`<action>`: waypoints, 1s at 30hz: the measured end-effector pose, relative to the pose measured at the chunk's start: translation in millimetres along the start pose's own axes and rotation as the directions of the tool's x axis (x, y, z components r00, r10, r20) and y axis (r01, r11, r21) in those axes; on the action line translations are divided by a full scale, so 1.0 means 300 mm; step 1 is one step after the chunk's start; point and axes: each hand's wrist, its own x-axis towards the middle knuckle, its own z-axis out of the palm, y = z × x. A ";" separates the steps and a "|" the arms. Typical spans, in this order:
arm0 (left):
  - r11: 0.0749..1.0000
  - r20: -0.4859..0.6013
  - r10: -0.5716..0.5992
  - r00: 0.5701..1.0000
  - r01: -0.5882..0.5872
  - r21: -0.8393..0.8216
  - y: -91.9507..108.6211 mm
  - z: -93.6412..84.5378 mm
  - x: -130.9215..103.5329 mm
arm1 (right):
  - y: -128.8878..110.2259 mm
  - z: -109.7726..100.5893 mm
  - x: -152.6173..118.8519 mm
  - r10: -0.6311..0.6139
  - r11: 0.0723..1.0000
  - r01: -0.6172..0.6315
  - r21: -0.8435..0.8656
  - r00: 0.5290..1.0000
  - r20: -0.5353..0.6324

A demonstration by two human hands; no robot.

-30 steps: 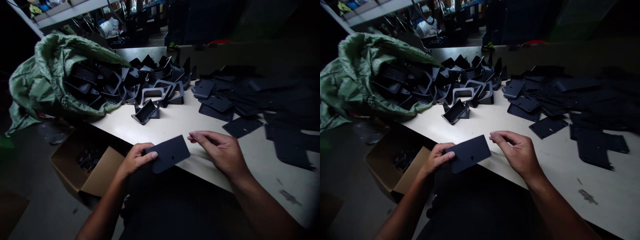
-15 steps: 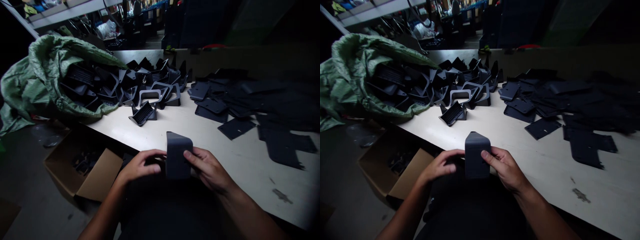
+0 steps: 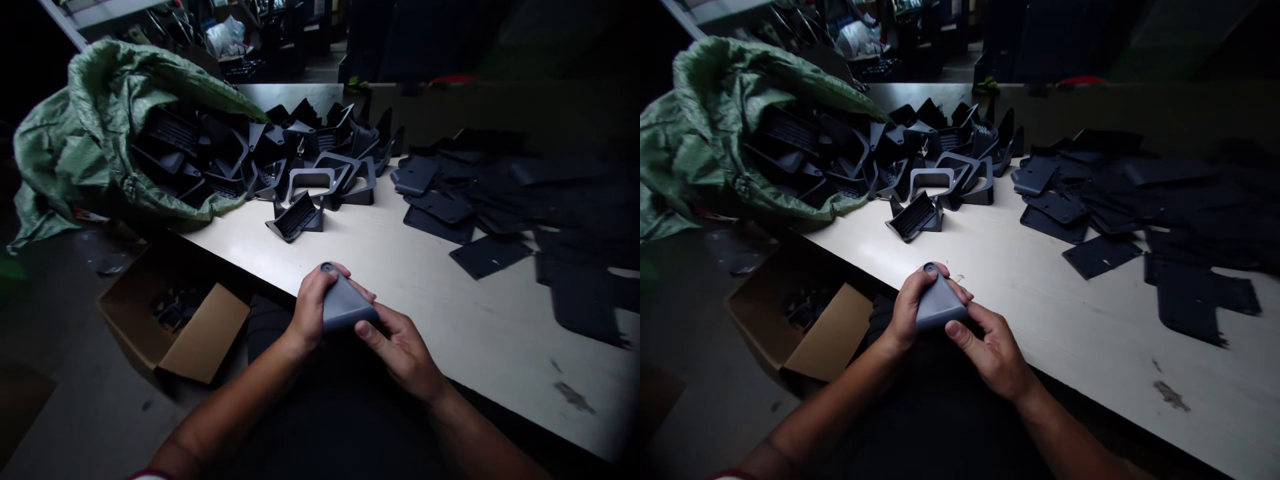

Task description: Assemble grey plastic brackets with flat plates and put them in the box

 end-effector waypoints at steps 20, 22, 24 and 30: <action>0.989 -0.197 -0.089 0.976 0.064 -0.131 0.074 -0.030 0.021 | 0.001 -0.059 0.051 -0.065 0.975 0.079 -0.210 0.995 0.072; 0.986 -0.238 -0.122 0.964 0.090 -0.140 0.074 -0.041 0.028 | -0.002 -0.057 0.052 -0.042 0.981 0.059 -0.183 0.995 0.094; 0.983 -0.300 -0.154 0.941 0.117 -0.139 0.066 -0.056 0.038 | -0.012 -0.054 0.058 0.014 0.993 0.000 -0.117 0.993 0.116; 0.992 -0.357 -0.019 0.934 0.061 0.106 0.018 -0.128 0.067 | -0.023 -0.076 0.096 0.210 0.975 -0.213 0.069 0.977 0.048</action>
